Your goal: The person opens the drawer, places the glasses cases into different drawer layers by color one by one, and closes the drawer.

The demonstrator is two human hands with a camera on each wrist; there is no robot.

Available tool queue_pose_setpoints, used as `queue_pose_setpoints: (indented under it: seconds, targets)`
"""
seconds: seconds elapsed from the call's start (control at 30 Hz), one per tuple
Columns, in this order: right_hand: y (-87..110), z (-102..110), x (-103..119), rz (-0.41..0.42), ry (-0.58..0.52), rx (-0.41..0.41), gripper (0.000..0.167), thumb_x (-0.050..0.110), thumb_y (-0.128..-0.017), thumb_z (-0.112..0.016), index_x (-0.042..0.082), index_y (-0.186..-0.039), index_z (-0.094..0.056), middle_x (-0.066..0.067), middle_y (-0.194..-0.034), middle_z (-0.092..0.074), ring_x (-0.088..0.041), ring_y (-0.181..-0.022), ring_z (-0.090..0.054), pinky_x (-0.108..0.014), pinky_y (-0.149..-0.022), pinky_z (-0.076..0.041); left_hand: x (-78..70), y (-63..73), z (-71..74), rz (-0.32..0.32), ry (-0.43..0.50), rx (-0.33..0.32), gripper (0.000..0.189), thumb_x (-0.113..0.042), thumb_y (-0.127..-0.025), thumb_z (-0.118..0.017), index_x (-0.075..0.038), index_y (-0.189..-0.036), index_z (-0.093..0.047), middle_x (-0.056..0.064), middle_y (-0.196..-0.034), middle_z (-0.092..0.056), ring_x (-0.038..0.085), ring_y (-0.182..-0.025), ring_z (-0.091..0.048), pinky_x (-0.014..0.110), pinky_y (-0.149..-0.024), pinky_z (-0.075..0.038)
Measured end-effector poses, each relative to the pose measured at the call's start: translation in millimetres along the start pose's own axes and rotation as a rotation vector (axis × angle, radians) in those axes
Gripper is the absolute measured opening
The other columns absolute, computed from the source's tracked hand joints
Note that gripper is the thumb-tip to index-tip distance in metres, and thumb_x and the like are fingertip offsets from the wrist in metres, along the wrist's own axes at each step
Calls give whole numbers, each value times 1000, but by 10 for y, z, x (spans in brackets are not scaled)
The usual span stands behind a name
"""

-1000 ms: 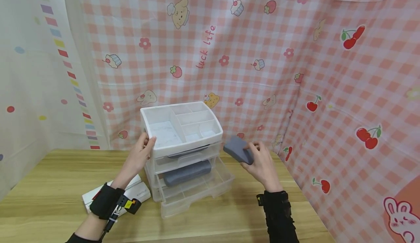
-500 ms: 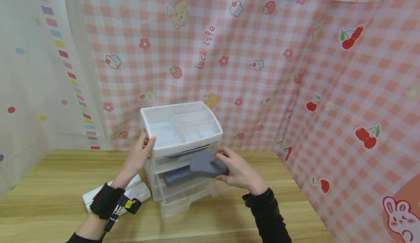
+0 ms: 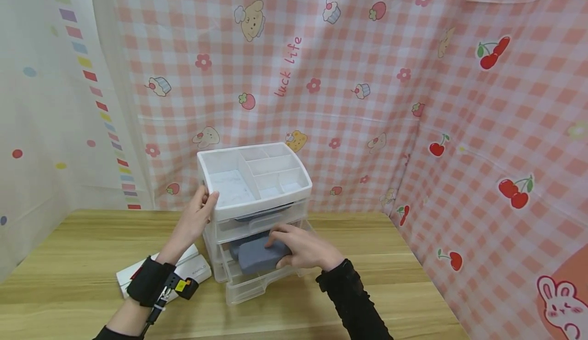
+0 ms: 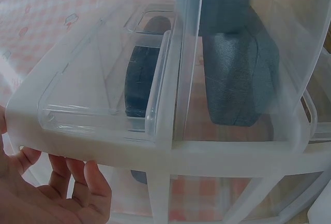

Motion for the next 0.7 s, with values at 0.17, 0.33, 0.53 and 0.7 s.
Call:
queue_pose_setpoints:
  seconds: [0.17, 0.33, 0.53, 0.7]
  targets:
    - [-71, -143, -55, -32, -40, 74, 37, 17, -78, -77, 14, -111, -60, -10, -129, -52, -25, -119, -53, -32, -97, -45, -9, -4, 6, -9, -16, -11, 27, -32, -103, -39, -7, -91, -37, 6, -77, -35, 16, -64, -35, 26, -61, -29]
    - [-135, -220, -64, -39, -49, 102, 32, 13, -76, -79, 14, -102, -61, -5, -120, -56, -20, -112, -55, -29, -94, -46, -27, 8, 17, -15, -23, -15, 27, -33, -103, -38, -7, -93, -39, 6, -77, -38, 15, -65, -36, 27, -61, -31]
    - [-125, -227, -33, -44, -62, 77, 22, 14, -80, -75, 14, -99, -63, -1, -112, -60, -15, -106, -58, -26, -92, -46, -47, 17, 25, -27, -22, -17, 27, -33, -103, -38, -7, -92, -39, 6, -76, -37, 13, -63, -35, 26, -60, -30]
    - [-24, -128, 58, -33, -5, -43, 21, 17, -82, -74, 15, -101, -63, 2, -104, -63, -12, -99, -60, -24, -87, -48, -40, 13, 13, -30, -21, -13, 28, -32, -103, -38, -7, -91, -38, 5, -75, -35, 13, -62, -34, 26, -60, -29]
Point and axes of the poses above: each hand's wrist, its own y-axis away from the middle knuckle, its own z-axis out of the back of the hand, x = y × z, the point moved 10 cm from there along -y, towards the middle knuckle
